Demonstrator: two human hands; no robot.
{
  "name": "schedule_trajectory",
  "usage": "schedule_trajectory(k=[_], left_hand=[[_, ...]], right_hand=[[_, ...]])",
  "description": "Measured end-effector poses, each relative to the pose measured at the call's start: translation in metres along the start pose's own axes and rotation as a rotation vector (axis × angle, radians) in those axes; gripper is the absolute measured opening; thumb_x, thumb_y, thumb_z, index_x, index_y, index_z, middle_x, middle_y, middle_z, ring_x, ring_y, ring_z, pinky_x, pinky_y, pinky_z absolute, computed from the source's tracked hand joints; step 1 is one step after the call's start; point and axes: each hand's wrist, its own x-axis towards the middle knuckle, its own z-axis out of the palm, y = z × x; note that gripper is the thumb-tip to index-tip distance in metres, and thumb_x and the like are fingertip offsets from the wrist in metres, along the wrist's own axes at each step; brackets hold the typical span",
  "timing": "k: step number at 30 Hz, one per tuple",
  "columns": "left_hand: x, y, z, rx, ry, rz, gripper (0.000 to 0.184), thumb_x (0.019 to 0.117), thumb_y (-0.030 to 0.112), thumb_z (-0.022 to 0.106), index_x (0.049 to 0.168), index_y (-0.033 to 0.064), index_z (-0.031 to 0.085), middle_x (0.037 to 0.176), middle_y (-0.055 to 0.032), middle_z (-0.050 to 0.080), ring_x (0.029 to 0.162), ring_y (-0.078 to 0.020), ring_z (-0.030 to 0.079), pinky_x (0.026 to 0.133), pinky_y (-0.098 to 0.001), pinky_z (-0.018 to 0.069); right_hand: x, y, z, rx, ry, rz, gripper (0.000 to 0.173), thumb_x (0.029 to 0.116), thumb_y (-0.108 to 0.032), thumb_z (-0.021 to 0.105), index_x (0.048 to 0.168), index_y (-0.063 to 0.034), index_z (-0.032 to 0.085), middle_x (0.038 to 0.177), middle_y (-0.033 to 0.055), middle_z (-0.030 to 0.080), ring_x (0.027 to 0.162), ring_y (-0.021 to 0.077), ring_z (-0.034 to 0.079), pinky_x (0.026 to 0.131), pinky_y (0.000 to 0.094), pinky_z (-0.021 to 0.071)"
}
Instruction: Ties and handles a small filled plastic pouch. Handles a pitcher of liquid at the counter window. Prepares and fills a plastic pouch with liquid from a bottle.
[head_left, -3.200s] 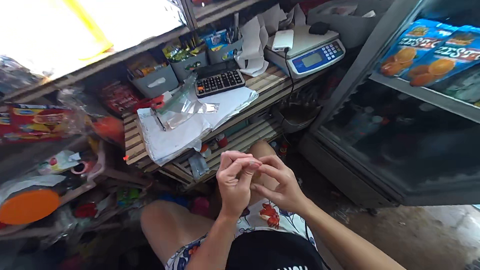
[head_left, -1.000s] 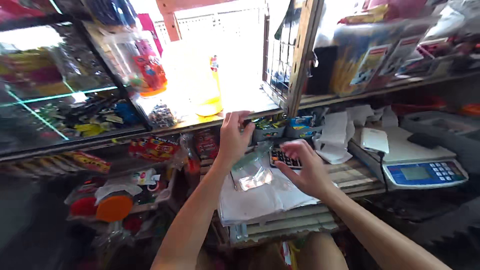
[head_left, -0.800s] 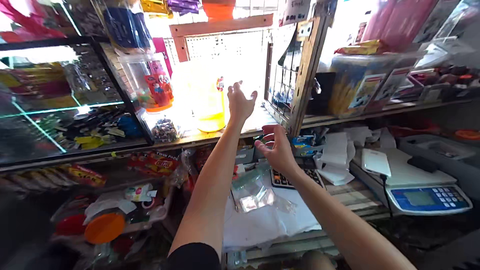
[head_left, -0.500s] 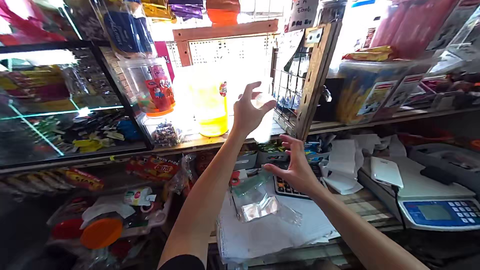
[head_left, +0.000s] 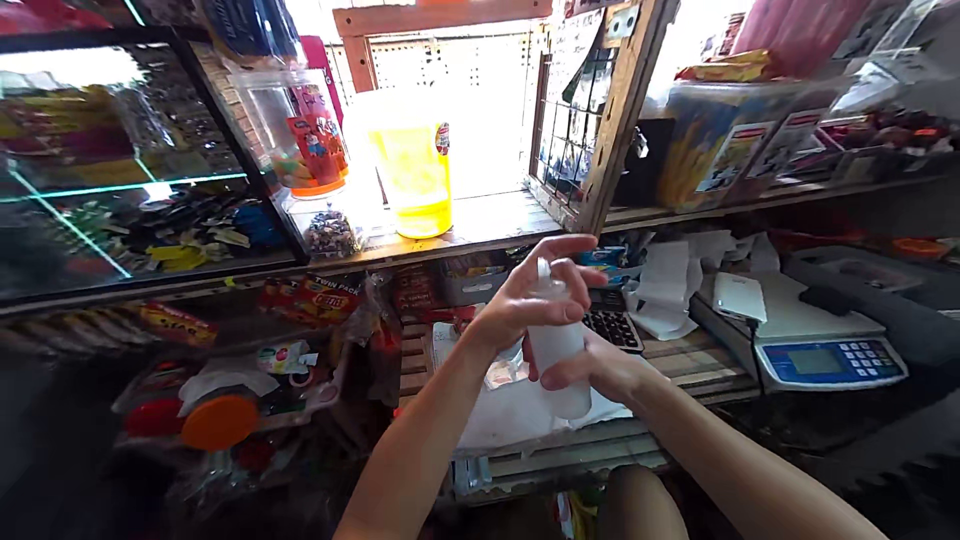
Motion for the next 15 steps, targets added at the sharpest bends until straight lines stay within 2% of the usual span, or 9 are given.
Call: schedule_trajectory(k=[3,6,8,9,10,12,13,14,15], left_hand=[[-0.009,-0.01,0.008,0.031,-0.003,0.058,0.068,0.0838,0.021,0.076,0.142,0.0065,0.044,0.1,-0.0009,0.068,0.093,-0.0084,0.066,0.089,-0.0282,0.0545],[-0.01,-0.014,0.023,0.303,0.239,0.051,0.052,0.0824,0.007,0.069,0.131,-0.0043,0.054,0.097,-0.0037,0.065,0.09,-0.0102,0.063,0.086,-0.0294,0.0543],[-0.011,-0.025,0.032,0.495,0.455,-0.039,0.046,0.0848,0.011,0.074,0.128,0.0006,0.06,0.095,-0.0037,0.066,0.092,-0.0122,0.064,0.091,-0.0332,0.0535],[-0.01,-0.03,0.035,0.585,0.541,-0.081,0.049,0.0863,0.019,0.076,0.13,0.0043,0.061,0.098,-0.0039,0.068,0.1,-0.0147,0.064,0.101,-0.039,0.0489],[-0.011,-0.033,0.037,0.655,0.6,-0.123,0.055,0.0883,0.029,0.077,0.135,0.0073,0.058,0.105,-0.0051,0.069,0.108,-0.0175,0.063,0.108,-0.044,0.0438],[-0.016,-0.037,0.045,0.714,0.651,-0.216,0.073,0.0926,0.044,0.071,0.151,0.0096,0.044,0.132,-0.0144,0.061,0.129,-0.0288,0.052,0.115,-0.0535,0.0357],[-0.02,-0.034,0.051,0.697,0.658,-0.276,0.081,0.0937,0.048,0.067,0.158,0.0101,0.035,0.148,-0.0192,0.049,0.139,-0.0341,0.043,0.117,-0.0568,0.0318],[-0.024,-0.029,0.058,0.663,0.66,-0.319,0.086,0.0948,0.048,0.066,0.162,0.0107,0.027,0.156,-0.0213,0.04,0.144,-0.0366,0.037,0.118,-0.0579,0.03],[-0.03,-0.022,0.063,0.619,0.65,-0.338,0.087,0.0962,0.045,0.064,0.164,0.0111,0.022,0.159,-0.0208,0.038,0.146,-0.0358,0.036,0.118,-0.0565,0.0312]], right_hand=[[-0.011,0.008,0.017,-0.079,0.199,0.003,0.037,0.0639,-0.013,0.082,0.098,-0.008,0.069,0.087,0.0018,0.074,0.08,0.0122,0.072,0.073,0.0319,0.0613],[-0.009,0.019,0.018,-0.376,0.553,-0.02,0.049,0.0576,-0.019,0.087,0.102,-0.0061,0.068,0.088,-0.0001,0.072,0.082,0.0087,0.07,0.076,0.032,0.061],[-0.006,0.03,0.013,-0.456,0.652,0.01,0.047,0.056,-0.019,0.087,0.097,-0.0063,0.069,0.084,-0.0003,0.072,0.079,0.0085,0.07,0.074,0.0328,0.0604],[-0.003,0.032,0.01,-0.488,0.672,0.013,0.045,0.0571,-0.02,0.087,0.097,-0.0064,0.069,0.084,-0.0002,0.071,0.079,0.0088,0.069,0.074,0.0338,0.0599],[-0.001,0.033,0.006,-0.525,0.693,0.016,0.044,0.0598,-0.021,0.086,0.097,-0.0054,0.069,0.084,0.0011,0.07,0.079,0.0107,0.068,0.075,0.0371,0.0587],[0.002,0.034,0.0,-0.598,0.738,0.032,0.04,0.0683,-0.028,0.081,0.098,-0.0038,0.069,0.085,0.0047,0.069,0.082,0.0154,0.067,0.076,0.044,0.0551],[0.003,0.032,-0.002,-0.616,0.754,0.047,0.038,0.0732,-0.028,0.078,0.099,-0.0022,0.069,0.087,0.0078,0.069,0.085,0.0185,0.067,0.078,0.0471,0.0538],[0.003,0.029,-0.002,-0.62,0.766,0.062,0.037,0.0755,-0.027,0.077,0.101,-0.0004,0.069,0.09,0.0104,0.069,0.088,0.0209,0.067,0.08,0.0491,0.0535],[0.001,0.026,-0.001,-0.602,0.784,0.071,0.037,0.0756,-0.024,0.078,0.102,0.0015,0.069,0.089,0.0118,0.069,0.087,0.0219,0.066,0.08,0.0498,0.0532]])
